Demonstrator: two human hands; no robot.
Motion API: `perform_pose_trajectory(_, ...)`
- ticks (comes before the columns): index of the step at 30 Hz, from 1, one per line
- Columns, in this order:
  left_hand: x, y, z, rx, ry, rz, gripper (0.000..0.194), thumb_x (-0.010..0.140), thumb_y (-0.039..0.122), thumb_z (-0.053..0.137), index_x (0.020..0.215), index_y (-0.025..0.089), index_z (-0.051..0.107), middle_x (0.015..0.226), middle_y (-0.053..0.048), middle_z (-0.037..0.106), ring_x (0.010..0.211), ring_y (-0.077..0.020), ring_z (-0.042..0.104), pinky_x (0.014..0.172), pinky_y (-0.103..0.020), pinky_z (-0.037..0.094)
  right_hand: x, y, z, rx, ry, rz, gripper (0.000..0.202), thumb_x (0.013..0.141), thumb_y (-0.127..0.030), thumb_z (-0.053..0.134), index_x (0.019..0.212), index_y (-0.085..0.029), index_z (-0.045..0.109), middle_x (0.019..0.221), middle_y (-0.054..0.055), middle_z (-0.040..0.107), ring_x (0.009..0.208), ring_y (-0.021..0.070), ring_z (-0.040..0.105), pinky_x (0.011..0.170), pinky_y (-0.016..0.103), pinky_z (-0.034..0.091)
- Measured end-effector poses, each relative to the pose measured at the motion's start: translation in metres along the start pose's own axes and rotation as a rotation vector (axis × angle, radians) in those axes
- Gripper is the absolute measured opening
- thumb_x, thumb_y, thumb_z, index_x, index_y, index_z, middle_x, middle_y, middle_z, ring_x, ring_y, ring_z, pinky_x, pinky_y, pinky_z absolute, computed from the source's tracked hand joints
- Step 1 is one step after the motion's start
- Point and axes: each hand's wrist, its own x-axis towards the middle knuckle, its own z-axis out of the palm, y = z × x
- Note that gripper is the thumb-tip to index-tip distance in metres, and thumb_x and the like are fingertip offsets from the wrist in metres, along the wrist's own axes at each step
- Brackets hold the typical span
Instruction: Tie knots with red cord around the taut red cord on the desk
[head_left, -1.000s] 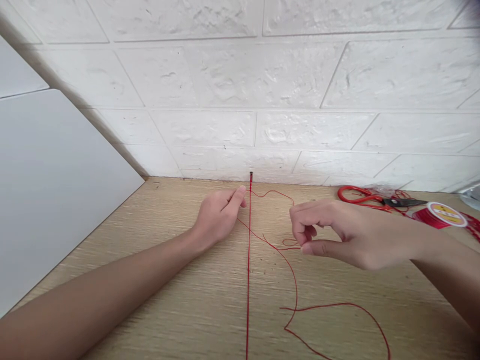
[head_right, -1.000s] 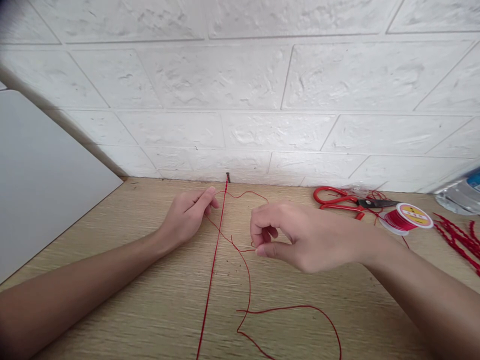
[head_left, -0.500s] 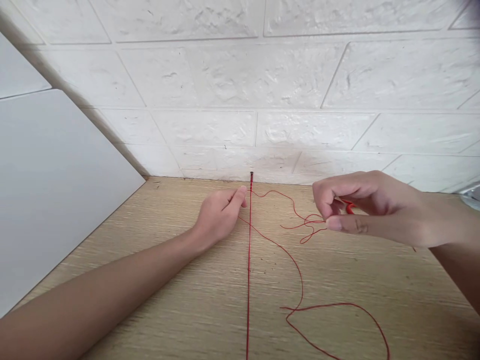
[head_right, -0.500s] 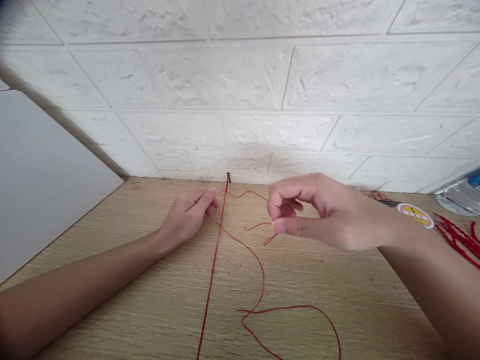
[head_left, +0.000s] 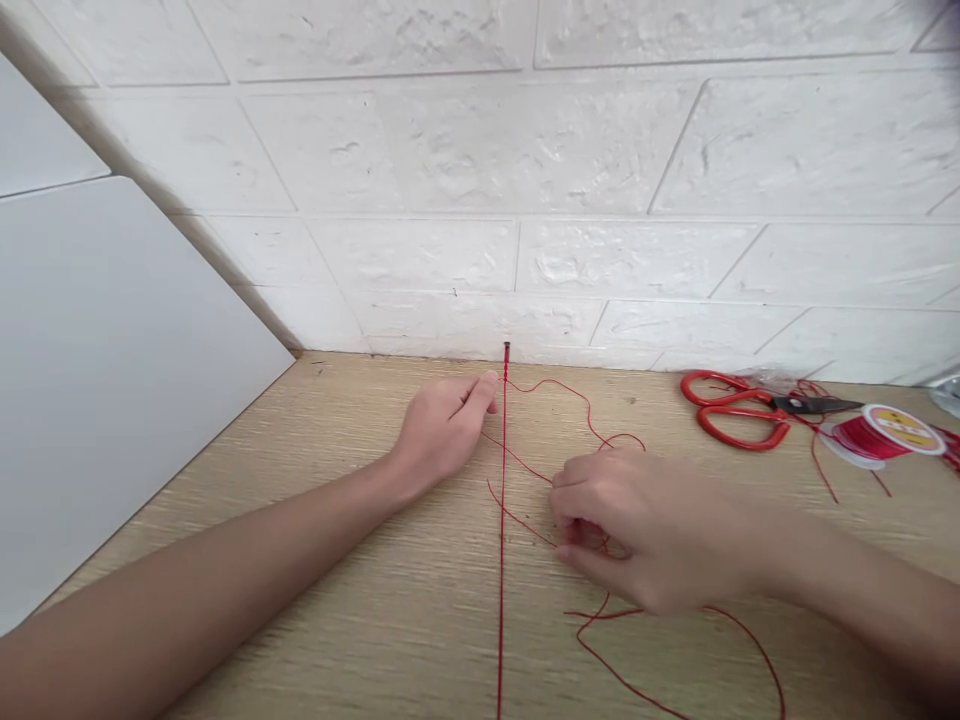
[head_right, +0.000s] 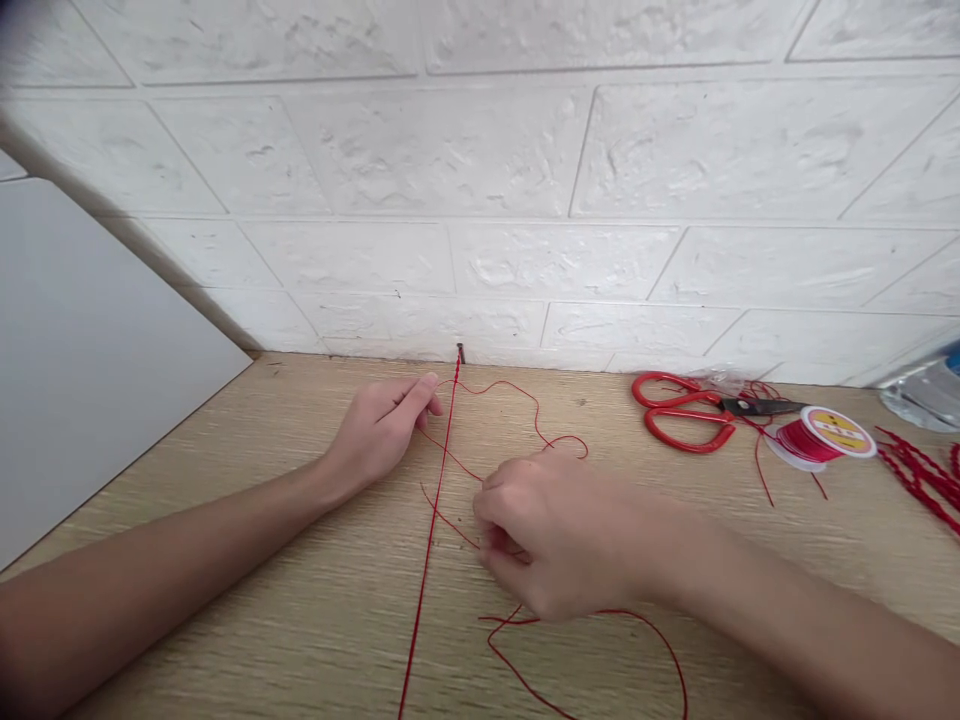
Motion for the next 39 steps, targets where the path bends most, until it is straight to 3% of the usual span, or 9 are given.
perform_pose_trajectory(7,-0.001,0.0,0.0,0.006,0.008,0.08,0.05,0.101,0.049,0.039,0.071,0.02,0.066,0.066,0.001,0.062,0.067,-0.0157,0.057,0.066,-0.031,0.038,0.008,0.002,0.015,-0.164,0.275,-0.035,0.023,0.09,-0.039,0.064,0.095,-0.019,0.053,0.103,0.009,0.059,0.093,0.0254,0.053,0.08,0.041,0.045)
perform_pose_trajectory(14,0.001,0.0,0.0,0.001,0.026,0.13,0.046,0.101,0.043,0.041,0.071,0.02,0.065,0.076,-0.001,0.064,0.074,-0.0169,0.059,0.073,-0.032,0.04,0.016,0.014,0.033,-0.174,0.401,0.008,0.034,0.091,-0.037,0.061,0.118,-0.019,0.05,0.134,0.016,0.05,0.121,0.0332,0.047,0.1,0.056,0.041)
perform_pose_trajectory(17,0.001,0.0,0.0,0.007,0.028,0.128,0.046,0.101,0.043,0.041,0.072,0.02,0.067,0.076,-0.001,0.063,0.075,-0.0172,0.059,0.074,-0.033,0.04,0.018,0.015,0.036,-0.171,0.482,0.026,0.029,0.093,-0.032,0.058,0.117,-0.017,0.051,0.138,0.017,0.048,0.126,0.0335,0.045,0.104,0.057,0.038)
perform_pose_trajectory(20,0.001,-0.001,0.0,0.017,0.032,0.127,0.046,0.101,0.044,0.042,0.073,0.021,0.069,0.077,-0.001,0.061,0.076,-0.0173,0.058,0.074,-0.034,0.04,0.017,0.014,0.034,-0.202,0.55,-0.06,0.015,0.094,-0.024,0.055,0.106,-0.017,0.059,0.134,0.016,0.052,0.123,0.0308,0.048,0.101,0.052,0.041)
perform_pose_trajectory(23,0.001,-0.001,0.0,0.033,0.045,0.132,0.046,0.101,0.044,0.042,0.073,0.021,0.07,0.077,-0.001,0.06,0.077,-0.0176,0.058,0.075,-0.034,0.04,0.015,0.015,0.031,-0.267,0.569,-0.25,0.01,0.093,-0.017,0.055,0.094,-0.017,0.064,0.126,0.013,0.061,0.119,0.0287,0.053,0.098,0.05,0.042)
perform_pose_trajectory(26,0.001,-0.001,0.0,0.024,0.057,0.135,0.045,0.101,0.044,0.043,0.074,0.021,0.07,0.079,-0.001,0.06,0.079,-0.0178,0.058,0.076,-0.034,0.041,0.013,0.018,0.033,-0.325,0.568,-0.377,0.013,0.092,-0.016,0.056,0.095,-0.016,0.068,0.125,0.011,0.065,0.121,0.0289,0.054,0.103,0.052,0.04)
perform_pose_trajectory(33,0.0,0.002,0.0,0.085,0.059,0.13,0.044,0.1,0.041,0.041,0.073,0.021,0.07,0.08,-0.002,0.062,0.08,-0.0186,0.058,0.078,-0.036,0.04,0.016,0.021,0.037,-0.31,0.524,-0.321,0.022,0.095,-0.02,0.053,0.108,-0.014,0.07,0.134,0.012,0.063,0.132,0.0278,0.049,0.111,0.049,0.037)
perform_pose_trajectory(39,-0.001,0.005,0.0,0.318,0.063,0.116,0.024,0.085,0.024,0.053,0.068,0.022,0.069,0.084,-0.002,0.068,0.093,-0.023,0.058,0.088,-0.043,0.033,0.019,0.023,0.037,-0.311,0.472,-0.224,0.031,0.098,-0.028,0.051,0.121,-0.014,0.067,0.136,0.014,0.06,0.135,0.03,0.045,0.112,0.052,0.036)
